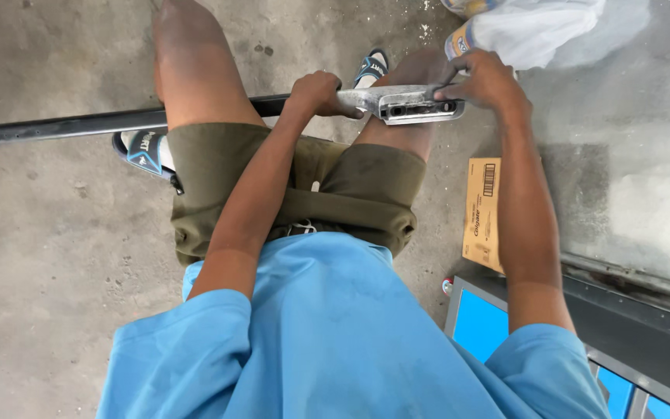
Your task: The person sits on the floor and uses a white cloth to wipe and clean a long metal bar. They repeatedly rub the surface of the bar with the cloth, focusing on removing dirt or residue.
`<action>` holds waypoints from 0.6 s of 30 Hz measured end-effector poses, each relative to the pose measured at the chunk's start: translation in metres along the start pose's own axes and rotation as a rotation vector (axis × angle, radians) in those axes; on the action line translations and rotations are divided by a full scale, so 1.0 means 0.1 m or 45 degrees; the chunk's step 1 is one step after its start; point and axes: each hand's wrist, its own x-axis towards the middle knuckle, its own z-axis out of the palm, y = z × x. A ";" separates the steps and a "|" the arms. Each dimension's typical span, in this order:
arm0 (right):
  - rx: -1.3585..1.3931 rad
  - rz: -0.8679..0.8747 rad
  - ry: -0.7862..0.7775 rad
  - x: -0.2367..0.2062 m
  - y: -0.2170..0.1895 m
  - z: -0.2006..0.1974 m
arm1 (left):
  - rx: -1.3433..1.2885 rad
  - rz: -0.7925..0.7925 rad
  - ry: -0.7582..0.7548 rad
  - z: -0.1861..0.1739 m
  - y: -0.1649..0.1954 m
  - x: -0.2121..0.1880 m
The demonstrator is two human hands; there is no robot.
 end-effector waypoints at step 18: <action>-0.142 -0.145 -0.295 0.39 -0.58 0.24 | -0.084 -0.163 -0.304 -0.28 0.02 -0.14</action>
